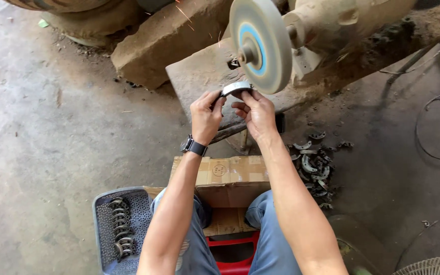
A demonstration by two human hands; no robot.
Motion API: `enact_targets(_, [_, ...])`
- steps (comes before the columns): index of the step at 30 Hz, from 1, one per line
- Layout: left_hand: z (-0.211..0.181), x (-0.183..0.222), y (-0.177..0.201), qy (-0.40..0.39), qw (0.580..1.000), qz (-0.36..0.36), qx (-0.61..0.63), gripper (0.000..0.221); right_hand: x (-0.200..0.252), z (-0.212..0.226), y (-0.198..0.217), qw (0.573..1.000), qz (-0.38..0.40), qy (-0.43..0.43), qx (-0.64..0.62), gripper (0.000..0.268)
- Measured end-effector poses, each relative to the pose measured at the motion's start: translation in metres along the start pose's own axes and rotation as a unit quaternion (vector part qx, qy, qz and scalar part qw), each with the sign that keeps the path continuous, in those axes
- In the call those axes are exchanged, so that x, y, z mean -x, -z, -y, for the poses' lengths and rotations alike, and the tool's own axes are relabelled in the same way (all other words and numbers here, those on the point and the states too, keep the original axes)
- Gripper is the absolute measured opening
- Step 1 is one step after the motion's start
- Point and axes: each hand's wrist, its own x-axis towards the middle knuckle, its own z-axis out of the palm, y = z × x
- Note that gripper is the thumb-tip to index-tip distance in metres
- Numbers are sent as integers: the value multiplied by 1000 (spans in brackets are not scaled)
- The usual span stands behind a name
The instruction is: Grinding motorcycle brake shoes on a bench grinder.
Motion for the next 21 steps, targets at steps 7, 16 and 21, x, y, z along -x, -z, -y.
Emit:
enact_targets(7, [19, 9, -17, -35, 999, 15, 18, 17, 9, 4, 24, 1000, 13, -13, -3, 19])
enact_targets(16, [-3, 10, -68, 51, 992, 106, 38, 12, 23, 40, 38, 991, -99, 66, -66, 27])
enact_targets(21, [6, 24, -57, 142, 975, 112, 129, 14, 15, 28, 40, 993, -45, 102, 33, 18])
